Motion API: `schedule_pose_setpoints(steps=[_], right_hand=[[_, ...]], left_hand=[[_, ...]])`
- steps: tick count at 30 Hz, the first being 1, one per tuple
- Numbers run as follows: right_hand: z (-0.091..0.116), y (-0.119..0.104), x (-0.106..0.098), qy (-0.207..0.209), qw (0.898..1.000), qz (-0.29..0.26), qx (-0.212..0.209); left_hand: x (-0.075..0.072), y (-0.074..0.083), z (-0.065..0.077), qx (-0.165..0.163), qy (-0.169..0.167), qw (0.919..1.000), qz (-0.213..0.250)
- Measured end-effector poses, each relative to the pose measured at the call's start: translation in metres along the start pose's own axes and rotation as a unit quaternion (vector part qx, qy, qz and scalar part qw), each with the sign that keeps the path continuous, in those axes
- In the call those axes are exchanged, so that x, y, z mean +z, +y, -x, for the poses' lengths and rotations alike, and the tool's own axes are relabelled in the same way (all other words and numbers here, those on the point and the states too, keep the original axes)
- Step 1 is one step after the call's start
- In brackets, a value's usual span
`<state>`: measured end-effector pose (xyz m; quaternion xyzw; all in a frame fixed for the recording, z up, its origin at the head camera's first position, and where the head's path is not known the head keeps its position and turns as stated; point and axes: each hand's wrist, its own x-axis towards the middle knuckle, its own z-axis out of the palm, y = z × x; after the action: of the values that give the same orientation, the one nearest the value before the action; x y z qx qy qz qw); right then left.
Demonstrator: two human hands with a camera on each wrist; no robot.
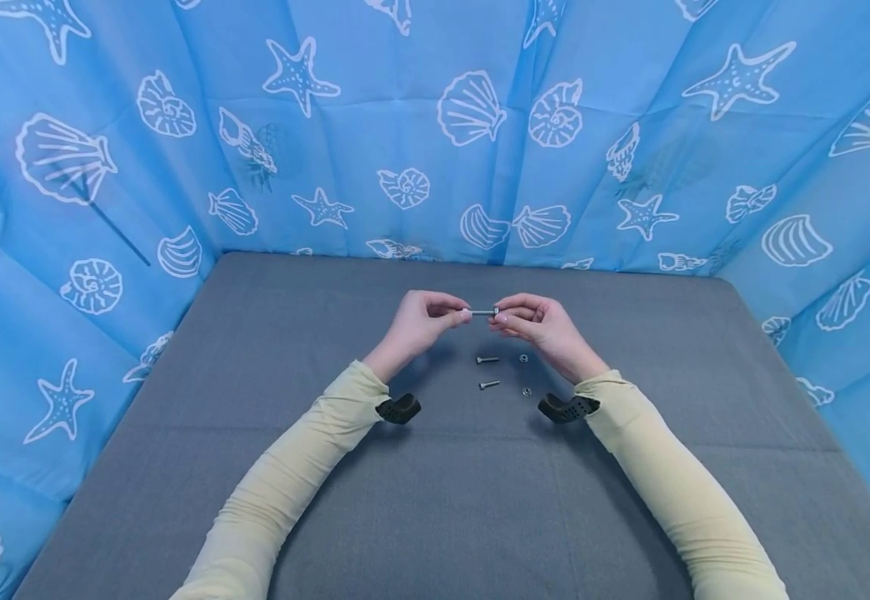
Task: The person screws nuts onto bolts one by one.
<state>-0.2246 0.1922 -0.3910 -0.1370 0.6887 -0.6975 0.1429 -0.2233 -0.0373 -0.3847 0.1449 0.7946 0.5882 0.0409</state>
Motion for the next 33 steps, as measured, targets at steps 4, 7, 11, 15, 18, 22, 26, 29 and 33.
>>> schedule_pose_setpoints(steps=[4,7,11,15,18,22,26,29,33], right_hand=[[0.0014,-0.0022,0.0027,-0.006,0.999,0.035,-0.013],[0.0022,-0.0025,0.0037,-0.005,0.999,0.052,-0.016],[0.0026,-0.0012,0.0036,0.005,0.996,0.080,-0.026],[0.0024,-0.0003,0.0044,0.012,0.995,0.092,-0.034],[0.0031,-0.0004,0.0057,0.022,0.994,0.103,-0.030],[0.0038,-0.0008,0.0064,0.036,0.991,0.123,-0.022],[0.0047,-0.0022,0.0066,0.041,0.990,0.129,-0.029],[0.0049,-0.0026,0.0063,0.040,0.991,0.120,-0.048],[0.0046,-0.0023,0.0060,0.034,0.991,0.104,-0.077]], left_hand=[[0.0003,0.0004,0.0016,-0.003,0.000,1.0000,0.006],[0.0004,0.0009,0.0032,-0.008,0.002,0.9998,0.016],[0.0007,0.0005,0.0041,-0.010,0.003,0.9997,0.023],[0.0011,0.0001,0.0043,-0.014,0.011,0.9996,0.021],[0.0016,0.0004,0.0045,-0.017,0.016,0.9995,0.021],[0.0022,0.0011,0.0047,-0.018,0.016,0.9995,0.022],[0.0025,0.0014,0.0050,-0.018,0.014,0.9995,0.024],[0.0024,0.0020,0.0054,-0.018,0.014,0.9995,0.023],[0.0018,0.0025,0.0060,-0.018,0.013,0.9995,0.023]])
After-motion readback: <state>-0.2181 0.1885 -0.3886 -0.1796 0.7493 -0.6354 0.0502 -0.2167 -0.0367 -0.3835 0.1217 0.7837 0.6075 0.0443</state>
